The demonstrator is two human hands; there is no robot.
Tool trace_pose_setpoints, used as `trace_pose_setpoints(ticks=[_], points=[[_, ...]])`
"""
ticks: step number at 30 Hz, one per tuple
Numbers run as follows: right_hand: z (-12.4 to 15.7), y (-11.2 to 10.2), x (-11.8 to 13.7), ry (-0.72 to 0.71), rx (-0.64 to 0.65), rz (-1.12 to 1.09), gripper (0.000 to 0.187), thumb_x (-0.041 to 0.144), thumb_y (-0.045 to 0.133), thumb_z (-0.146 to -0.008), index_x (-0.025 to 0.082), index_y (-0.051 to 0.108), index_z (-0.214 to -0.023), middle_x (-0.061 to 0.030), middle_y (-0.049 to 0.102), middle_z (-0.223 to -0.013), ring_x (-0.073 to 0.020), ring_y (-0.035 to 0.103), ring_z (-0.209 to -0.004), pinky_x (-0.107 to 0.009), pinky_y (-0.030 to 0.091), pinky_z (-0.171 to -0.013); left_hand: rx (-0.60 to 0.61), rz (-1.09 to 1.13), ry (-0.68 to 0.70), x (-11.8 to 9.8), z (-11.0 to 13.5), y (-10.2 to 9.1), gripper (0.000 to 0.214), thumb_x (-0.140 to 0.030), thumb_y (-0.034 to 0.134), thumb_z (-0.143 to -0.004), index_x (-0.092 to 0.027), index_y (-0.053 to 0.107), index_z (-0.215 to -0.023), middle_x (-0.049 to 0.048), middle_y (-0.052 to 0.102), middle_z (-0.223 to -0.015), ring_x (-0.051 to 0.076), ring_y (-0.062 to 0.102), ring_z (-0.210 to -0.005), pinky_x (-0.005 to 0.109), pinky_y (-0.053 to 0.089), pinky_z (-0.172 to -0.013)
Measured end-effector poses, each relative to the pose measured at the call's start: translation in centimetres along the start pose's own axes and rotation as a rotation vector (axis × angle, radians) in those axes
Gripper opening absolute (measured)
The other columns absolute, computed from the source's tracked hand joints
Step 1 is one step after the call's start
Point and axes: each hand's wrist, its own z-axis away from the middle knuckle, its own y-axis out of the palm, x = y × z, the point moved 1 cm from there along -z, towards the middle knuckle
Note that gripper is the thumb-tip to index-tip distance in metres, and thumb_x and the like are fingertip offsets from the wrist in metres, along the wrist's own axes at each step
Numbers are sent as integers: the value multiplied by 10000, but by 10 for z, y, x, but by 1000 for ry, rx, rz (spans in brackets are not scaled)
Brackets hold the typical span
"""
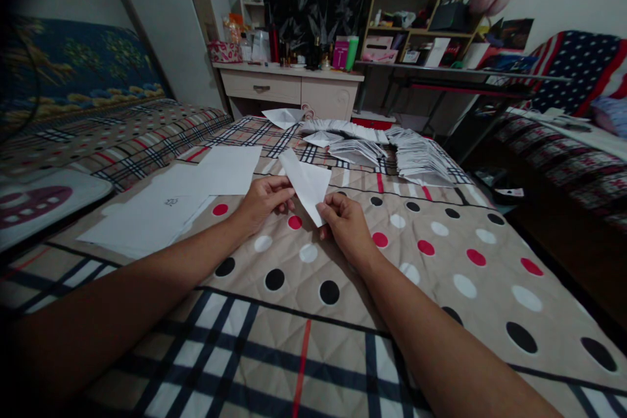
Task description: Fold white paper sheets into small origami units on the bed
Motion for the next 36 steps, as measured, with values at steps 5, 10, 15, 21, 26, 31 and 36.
trace_pose_setpoints(ticks=[5, 10, 15, 21, 26, 31, 36], points=[[0, 0, -1, -14, 17, 26, 275, 416, 721, -759, 175, 591, -731, 44, 554, -519, -64, 428, -361, -193, 293, -365, 10, 52, -39, 0, -1, -1, 262, -304, 685, -720, -114, 721, -897, 1, 646, -584, 73, 546, -479, 177, 353, -440], [0, -1, -2, -10, 40, 87, 255, 390, 689, -785, 170, 585, -712, 43, 543, -509, -53, 404, -359, -186, 231, -369, -15, 128, -66, 3, -2, -3, 270, -355, 707, -729, -128, 711, -876, 22, 681, -681, 79, 588, -530, 177, 352, -443], [1, 0, 0, 5, 73, 100, 238, 381, 681, -782, 166, 596, -727, 43, 536, -525, -49, 382, -364, -196, 205, -375, -48, 170, -74, 3, -3, -5, 304, -386, 719, -734, -135, 719, -904, 39, 712, -778, 67, 584, -537, 173, 343, -437], [-1, 0, -1, 19, 89, 123, 238, 389, 662, -789, 162, 593, -758, 43, 537, -543, -50, 368, -373, -205, 200, -380, 2, 96, -59, 3, -2, -3, 340, -304, 744, -680, -107, 715, -956, 26, 700, -715, 70, 577, -515, 164, 373, -443], [1, 0, 1, 30, 119, 181, 216, 375, 626, -809, 161, 596, -791, 50, 517, -551, -58, 365, -395, -214, 214, -396, 173, 46, -21, 8, -3, 0, 298, -223, 778, -604, -100, 720, -869, 69, 755, -860, 163, 693, -736, 266, 557, -696], [2, 3, 1, -14, 237, 247, 193, 349, 590, -836, 172, 580, -761, 49, 489, -584, -71, 360, -465, -221, 258, -443, 115, -110, 52, 8, -2, -2, 391, -265, 822, -561, -121, 743, -915, 102, 765, -1004, 279, 702, -964, 391, 555, -900], [0, 5, -5, -88, 308, 293, 197, 350, 563, -862, 172, 570, -779, 23, 531, -679, -109, 473, -597, -236, 367, -555, 73, -60, 0, 8, 1, 3, 444, -309, 776, -626, -125, 723, -1026, 117, 752, -1060, 306, 690, -1005, 444, 545, -933]])
